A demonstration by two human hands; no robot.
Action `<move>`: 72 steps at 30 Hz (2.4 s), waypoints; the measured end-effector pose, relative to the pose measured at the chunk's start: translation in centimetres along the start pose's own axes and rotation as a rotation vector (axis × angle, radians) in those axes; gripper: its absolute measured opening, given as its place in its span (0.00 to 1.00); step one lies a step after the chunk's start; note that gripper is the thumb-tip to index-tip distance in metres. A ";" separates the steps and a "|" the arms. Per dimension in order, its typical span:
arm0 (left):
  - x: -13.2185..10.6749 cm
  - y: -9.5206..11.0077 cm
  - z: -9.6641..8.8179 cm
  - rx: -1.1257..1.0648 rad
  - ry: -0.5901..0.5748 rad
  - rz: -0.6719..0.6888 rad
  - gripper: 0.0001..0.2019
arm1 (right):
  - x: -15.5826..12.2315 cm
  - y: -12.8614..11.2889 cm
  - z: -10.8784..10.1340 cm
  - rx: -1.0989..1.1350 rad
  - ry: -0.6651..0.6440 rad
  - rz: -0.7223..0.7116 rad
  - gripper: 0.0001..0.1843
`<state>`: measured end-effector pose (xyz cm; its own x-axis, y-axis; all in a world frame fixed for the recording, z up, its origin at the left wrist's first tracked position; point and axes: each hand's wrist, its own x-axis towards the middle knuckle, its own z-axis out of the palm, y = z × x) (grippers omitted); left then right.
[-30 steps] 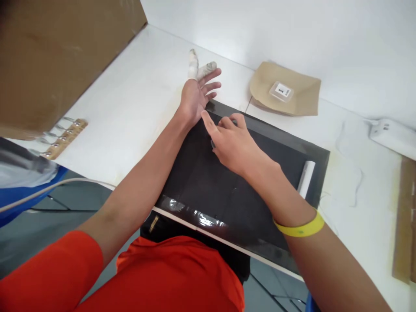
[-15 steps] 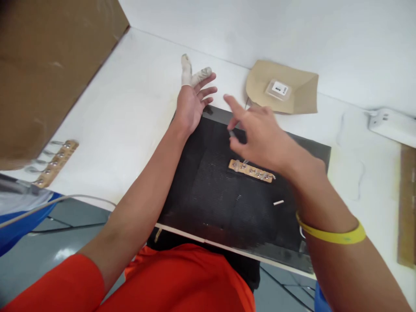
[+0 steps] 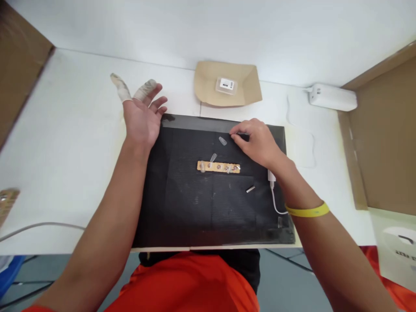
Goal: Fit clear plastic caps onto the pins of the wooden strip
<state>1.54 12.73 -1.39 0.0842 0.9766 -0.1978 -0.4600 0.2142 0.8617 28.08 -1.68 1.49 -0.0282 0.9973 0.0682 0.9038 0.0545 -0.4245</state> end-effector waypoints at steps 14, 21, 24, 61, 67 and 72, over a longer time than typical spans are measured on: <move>0.0 -0.4 0.2 0.010 0.025 0.094 0.31 | 0.7 -2.7 -0.9 -0.029 -0.270 -0.084 0.38; -0.1 -0.2 0.4 0.042 0.031 0.076 0.31 | -0.6 -3.8 -1.1 0.183 -0.202 -0.054 0.38; -0.1 -0.2 0.4 0.022 0.030 0.069 0.31 | -0.6 -3.4 -1.0 0.162 -0.181 -0.043 0.38; -0.4 0.2 1.3 -0.005 0.080 0.040 0.40 | -6.7 -2.0 -5.3 -0.124 -0.195 -0.270 0.56; -0.5 0.4 1.8 -0.005 0.095 0.039 0.47 | -7.6 -1.8 -4.3 -0.091 -0.155 -0.337 0.57; -0.3 0.3 1.7 -0.005 0.094 0.043 0.47 | -7.4 -1.9 -3.8 -0.101 -0.169 -0.370 0.58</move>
<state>2.86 12.54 -0.25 -0.0191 0.9788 -0.2038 -0.4660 0.1717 0.8680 28.20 -9.33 5.19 -0.4209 0.9059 0.0471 0.8566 0.4140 -0.3080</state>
